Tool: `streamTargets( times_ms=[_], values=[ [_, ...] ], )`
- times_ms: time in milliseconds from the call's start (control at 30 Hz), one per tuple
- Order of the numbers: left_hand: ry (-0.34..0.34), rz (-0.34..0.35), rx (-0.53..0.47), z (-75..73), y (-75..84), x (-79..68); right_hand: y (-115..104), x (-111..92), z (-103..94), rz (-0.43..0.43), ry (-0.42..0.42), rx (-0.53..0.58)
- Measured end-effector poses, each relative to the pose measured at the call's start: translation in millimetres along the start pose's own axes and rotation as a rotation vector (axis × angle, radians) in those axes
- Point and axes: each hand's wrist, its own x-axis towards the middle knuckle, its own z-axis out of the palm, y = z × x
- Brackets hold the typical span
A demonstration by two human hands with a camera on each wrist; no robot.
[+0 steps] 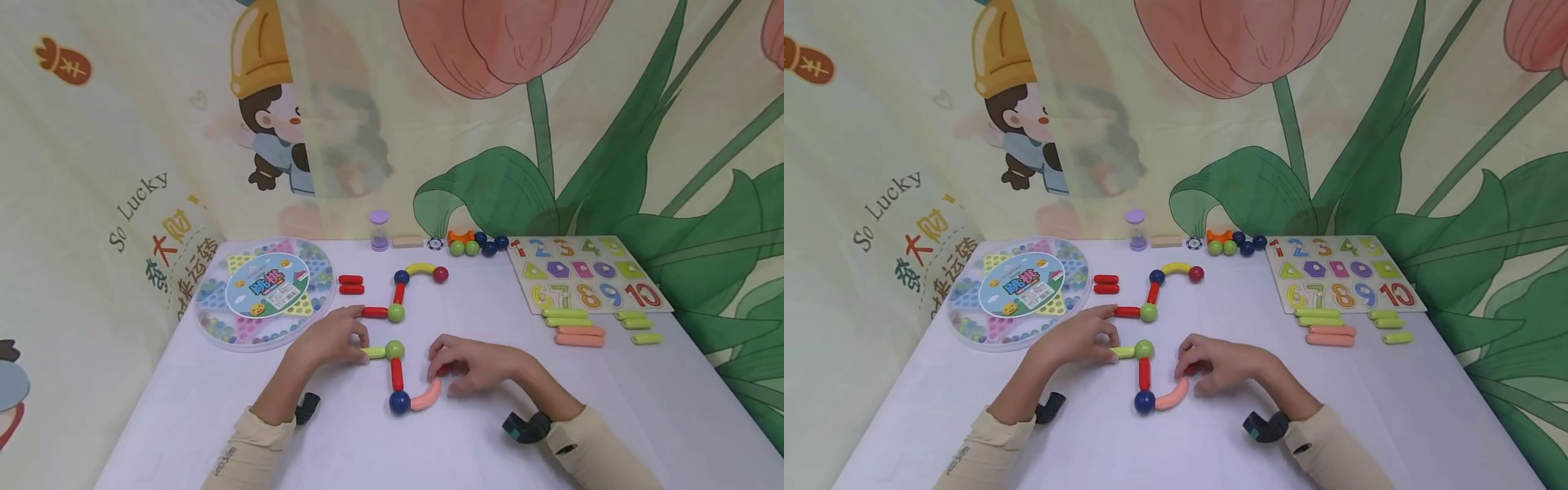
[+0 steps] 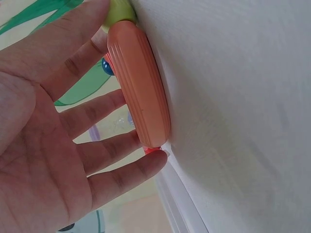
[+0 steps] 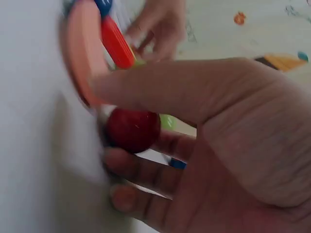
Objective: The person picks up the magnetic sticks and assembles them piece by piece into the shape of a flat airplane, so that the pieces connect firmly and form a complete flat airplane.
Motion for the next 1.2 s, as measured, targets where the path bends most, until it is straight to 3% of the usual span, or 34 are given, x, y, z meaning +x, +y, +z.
streamTargets(
  times_ms=[133, 267, 400, 567, 667, 733, 833, 900, 967, 1067, 1200],
  values=[
    [0.002, 0.009, 0.009, -0.2, -1.0, 0.1, -12, -3, 23.1, 0.009, 0.077, -0.067],
    [0.013, 0.032, 0.015, 0.3, -1.4, 0.0, -15, -7, 29.3, 0.053, 0.146, -0.104],
    [0.017, 0.024, 0.018, 1.1, -1.5, 0.2, -19, -13, 24.1, 0.084, 0.125, -0.114],
    [0.029, 0.011, 0.028, 1.0, -0.8, 0.8, -23, -24, 12.1, 0.1, 0.039, -0.066],
    [0.033, 0.01, 0.032, 0.7, -1.0, 1.4, -20, -36, -4.2, 0.151, 0.076, -0.077],
    [0.03, 0.007, 0.033, 0.6, -0.9, 1.5, -14, -49, -18.7, 0.242, 0.186, -0.155],
    [0.025, 0.009, 0.025, 0.6, -0.6, 1.5, 2, -77, -41.4, 0.468, 0.367, -0.32],
    [0.022, 0.01, 0.024, 0.7, 0.1, 1.4, 16, -99, -54.1, 0.629, 0.436, -0.369],
    [0.022, 0.015, 0.023, 1.1, -0.3, 1.7, 30, -120, -63.2, 0.744, 0.452, -0.371],
    [0.021, 0.021, 0.022, 2.0, -1.3, 2.4, 46, -141, -69.4, 0.833, 0.463, -0.319],
    [0.025, 0.029, 0.027, 2.3, -1.8, 3.0, 58, -150, -68.6, 0.839, 0.475, -0.299]
  ],
)
